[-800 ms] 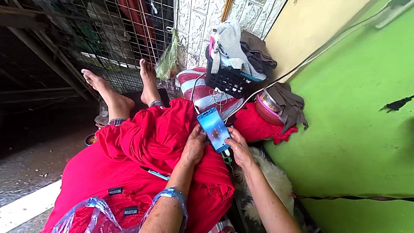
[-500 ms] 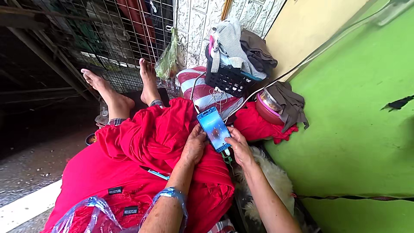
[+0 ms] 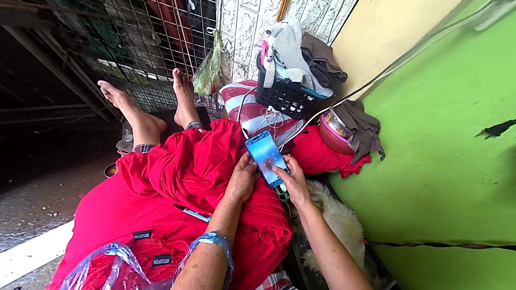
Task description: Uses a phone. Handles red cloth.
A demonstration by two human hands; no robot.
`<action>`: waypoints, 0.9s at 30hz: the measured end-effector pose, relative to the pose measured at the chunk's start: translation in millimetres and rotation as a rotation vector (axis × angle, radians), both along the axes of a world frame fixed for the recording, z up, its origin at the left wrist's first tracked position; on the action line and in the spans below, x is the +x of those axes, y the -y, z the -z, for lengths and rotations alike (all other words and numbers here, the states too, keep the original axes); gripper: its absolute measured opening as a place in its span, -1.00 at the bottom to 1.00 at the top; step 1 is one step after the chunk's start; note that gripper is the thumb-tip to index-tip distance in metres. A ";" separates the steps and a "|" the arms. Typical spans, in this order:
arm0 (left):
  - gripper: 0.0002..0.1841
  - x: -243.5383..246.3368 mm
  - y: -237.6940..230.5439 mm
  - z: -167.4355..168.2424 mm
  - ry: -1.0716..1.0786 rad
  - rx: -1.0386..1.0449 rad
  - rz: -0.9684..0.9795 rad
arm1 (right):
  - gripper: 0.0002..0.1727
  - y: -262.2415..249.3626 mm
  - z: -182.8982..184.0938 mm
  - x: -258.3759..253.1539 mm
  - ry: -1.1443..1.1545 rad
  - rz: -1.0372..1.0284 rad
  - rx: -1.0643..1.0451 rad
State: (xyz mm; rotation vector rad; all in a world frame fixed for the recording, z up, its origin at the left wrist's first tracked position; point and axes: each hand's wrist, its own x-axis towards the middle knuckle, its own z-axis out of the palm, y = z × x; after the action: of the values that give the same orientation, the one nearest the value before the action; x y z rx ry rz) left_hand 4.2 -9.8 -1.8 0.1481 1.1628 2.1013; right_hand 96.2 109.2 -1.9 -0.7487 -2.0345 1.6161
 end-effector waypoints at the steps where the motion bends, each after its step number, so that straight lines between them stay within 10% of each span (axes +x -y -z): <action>1: -0.63 0.0 0.2 -0.4 -0.002 0.001 0.000 | -0.45 1.5 0.5 -1.2 0.029 0.014 0.057; 6: -0.61 0.2 0.9 -0.8 0.008 -0.003 -0.008 | -0.31 10.2 1.1 -6.0 0.148 0.075 0.315; 13: -0.60 -0.1 -0.3 1.5 0.009 0.001 0.002 | -0.57 -1.9 -3.4 2.6 -0.020 -0.024 -0.076; 21: -0.59 -0.1 0.1 1.1 0.006 -0.006 -0.001 | -0.49 -2.8 5.6 2.2 -0.026 -0.034 -0.032; 27: -0.59 0.1 0.3 -0.2 -0.001 -0.009 -0.005 | -0.37 6.4 4.4 -2.2 0.096 0.039 0.281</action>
State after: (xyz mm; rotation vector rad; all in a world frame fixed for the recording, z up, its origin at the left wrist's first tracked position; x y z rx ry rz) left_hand 4.4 -10.1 -1.6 0.1422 1.1743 2.1000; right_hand 94.0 102.8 -6.3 -0.7689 -2.2380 1.2581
